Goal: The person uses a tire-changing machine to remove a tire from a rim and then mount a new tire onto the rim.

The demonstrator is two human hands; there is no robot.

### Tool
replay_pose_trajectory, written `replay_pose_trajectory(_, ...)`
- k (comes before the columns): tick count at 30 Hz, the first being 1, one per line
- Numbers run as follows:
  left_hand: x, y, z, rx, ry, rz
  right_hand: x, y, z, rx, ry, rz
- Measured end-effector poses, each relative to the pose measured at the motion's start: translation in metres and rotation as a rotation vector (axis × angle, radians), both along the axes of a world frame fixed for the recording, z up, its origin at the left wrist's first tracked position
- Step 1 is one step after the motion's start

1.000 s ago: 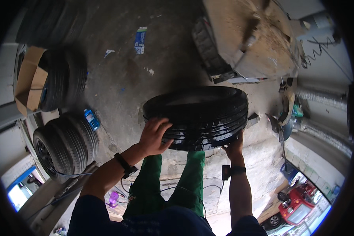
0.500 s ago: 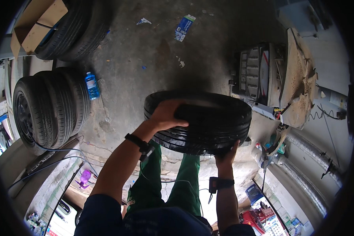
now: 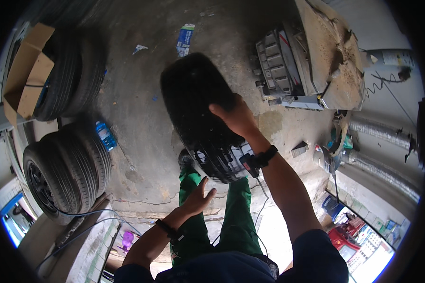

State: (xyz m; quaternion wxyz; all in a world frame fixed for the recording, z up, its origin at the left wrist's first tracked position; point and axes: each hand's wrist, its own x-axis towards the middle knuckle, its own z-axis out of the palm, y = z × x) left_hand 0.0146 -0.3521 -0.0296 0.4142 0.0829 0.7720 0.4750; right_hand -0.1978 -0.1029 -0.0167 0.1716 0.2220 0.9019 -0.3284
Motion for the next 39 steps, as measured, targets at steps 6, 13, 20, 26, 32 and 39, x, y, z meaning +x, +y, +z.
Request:
replay_pose_trajectory(6, -0.156, -0.006, 0.043, -0.123, 0.901, 0.081, 0.027, 0.057, 0.037, 0.09, 0.072, 0.343)
replay_pose_trajectory(13, -0.191, 0.029, 0.008, -0.102, 0.605, -0.387, 0.123, 0.106, 0.015, 0.023, 0.285, 0.572)
replay_pose_trajectory(20, -0.115, 0.112, -0.004, -0.084, 0.847, -0.313, 0.245, 0.157, 0.022, 0.174, 0.409, 0.122)
replay_pose_trajectory(26, -0.092, 0.238, 0.02, -0.139, 0.945, -0.288, 0.399, 0.104, 0.002, -0.956, -0.134, -1.146)
replay_pose_trajectory(32, -0.046, 0.375, 0.036, 0.01, 0.822, -0.436, 0.382, 0.119, -0.056, -1.249, 0.234, -1.324)
replay_pose_trajectory(39, -0.132, 0.344, 0.001, -0.07, 0.099, -0.582, 0.411, 0.259, -0.043, -1.016, 0.102, -1.398)
